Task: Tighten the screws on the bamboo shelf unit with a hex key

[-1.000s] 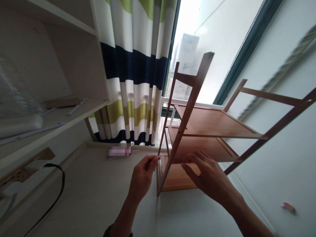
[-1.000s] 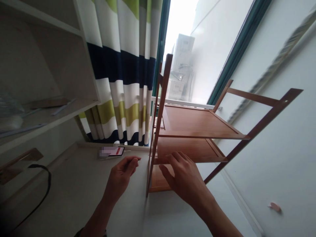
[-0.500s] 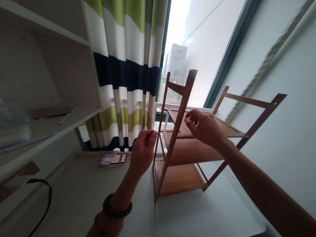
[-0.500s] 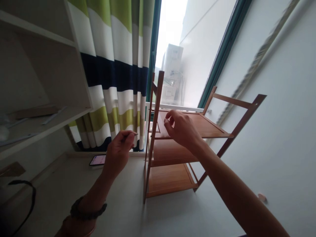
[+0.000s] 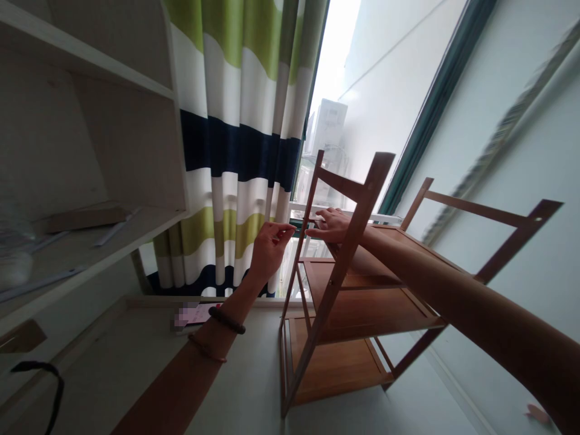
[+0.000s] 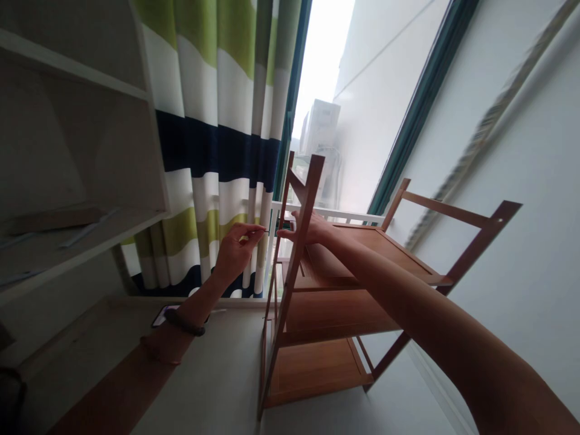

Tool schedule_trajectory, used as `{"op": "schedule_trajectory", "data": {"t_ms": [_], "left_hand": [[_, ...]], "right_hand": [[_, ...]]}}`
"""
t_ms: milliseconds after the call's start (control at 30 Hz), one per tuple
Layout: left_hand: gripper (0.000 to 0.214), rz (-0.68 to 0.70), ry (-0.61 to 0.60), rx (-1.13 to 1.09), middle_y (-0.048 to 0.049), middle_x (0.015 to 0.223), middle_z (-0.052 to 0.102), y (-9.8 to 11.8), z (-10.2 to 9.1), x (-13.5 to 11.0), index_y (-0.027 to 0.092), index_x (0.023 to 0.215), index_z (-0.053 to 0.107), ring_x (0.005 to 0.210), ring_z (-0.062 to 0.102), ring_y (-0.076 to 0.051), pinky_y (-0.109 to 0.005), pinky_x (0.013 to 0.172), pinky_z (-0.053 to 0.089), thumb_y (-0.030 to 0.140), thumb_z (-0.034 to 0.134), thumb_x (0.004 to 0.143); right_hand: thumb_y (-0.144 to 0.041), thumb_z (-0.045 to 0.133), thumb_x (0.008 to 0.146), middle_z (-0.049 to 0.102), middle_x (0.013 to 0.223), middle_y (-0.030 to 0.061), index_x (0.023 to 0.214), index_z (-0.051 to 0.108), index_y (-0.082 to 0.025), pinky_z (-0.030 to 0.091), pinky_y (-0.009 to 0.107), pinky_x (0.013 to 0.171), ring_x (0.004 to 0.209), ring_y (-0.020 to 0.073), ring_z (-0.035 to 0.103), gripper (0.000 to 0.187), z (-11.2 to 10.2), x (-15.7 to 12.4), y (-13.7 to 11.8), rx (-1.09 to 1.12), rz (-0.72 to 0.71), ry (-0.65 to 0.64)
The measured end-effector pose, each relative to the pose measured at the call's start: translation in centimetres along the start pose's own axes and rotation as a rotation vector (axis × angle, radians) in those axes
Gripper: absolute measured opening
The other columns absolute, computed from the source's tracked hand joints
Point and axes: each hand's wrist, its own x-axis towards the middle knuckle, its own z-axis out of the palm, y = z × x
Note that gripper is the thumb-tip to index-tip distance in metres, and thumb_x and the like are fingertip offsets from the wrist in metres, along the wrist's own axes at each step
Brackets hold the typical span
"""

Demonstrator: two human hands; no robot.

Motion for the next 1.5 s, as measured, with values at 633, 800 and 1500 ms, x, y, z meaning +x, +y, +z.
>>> {"op": "schedule_trajectory", "data": {"t_ms": [633,800,1500], "left_hand": [[0.029,-0.146,-0.106,-0.142,-0.0032,0.083,0.068,-4.6,1.8,5.1,0.018,0.092,0.065,0.074,0.061,-0.015,-0.024,0.065,0.046,0.041,0.055,0.078],[0.028,-0.111,-0.114,-0.144,-0.0034,0.085,0.068,-4.5,1.8,5.6,0.018,0.091,0.066,0.075,0.062,-0.016,-0.025,0.067,0.048,0.041,0.055,0.078],[0.025,-0.028,-0.162,-0.064,-0.0038,0.084,0.067,-4.9,1.8,5.8,0.018,0.089,0.067,0.07,0.06,-0.015,-0.025,0.064,0.046,0.038,0.056,0.078]], "right_hand": [[-0.052,0.046,0.078,0.063,0.073,0.0062,0.084,0.069,-0.017,0.035,0.025,0.054,0.066,0.018,0.056,0.042,2.1,5.1,0.1,0.094,0.155,-0.229],[-0.047,0.048,0.077,0.06,0.068,0.0038,0.08,0.068,-0.017,0.034,0.024,0.055,0.065,0.0161,0.054,0.036,2.3,5.1,0.0,0.13,0.161,-0.206],[-0.044,0.057,0.071,0.053,0.067,0.0003,0.085,0.067,-0.016,0.032,0.024,0.054,0.063,0.0138,0.049,0.033,2.5,4.9,0.2,0.315,0.232,-0.204]]}}
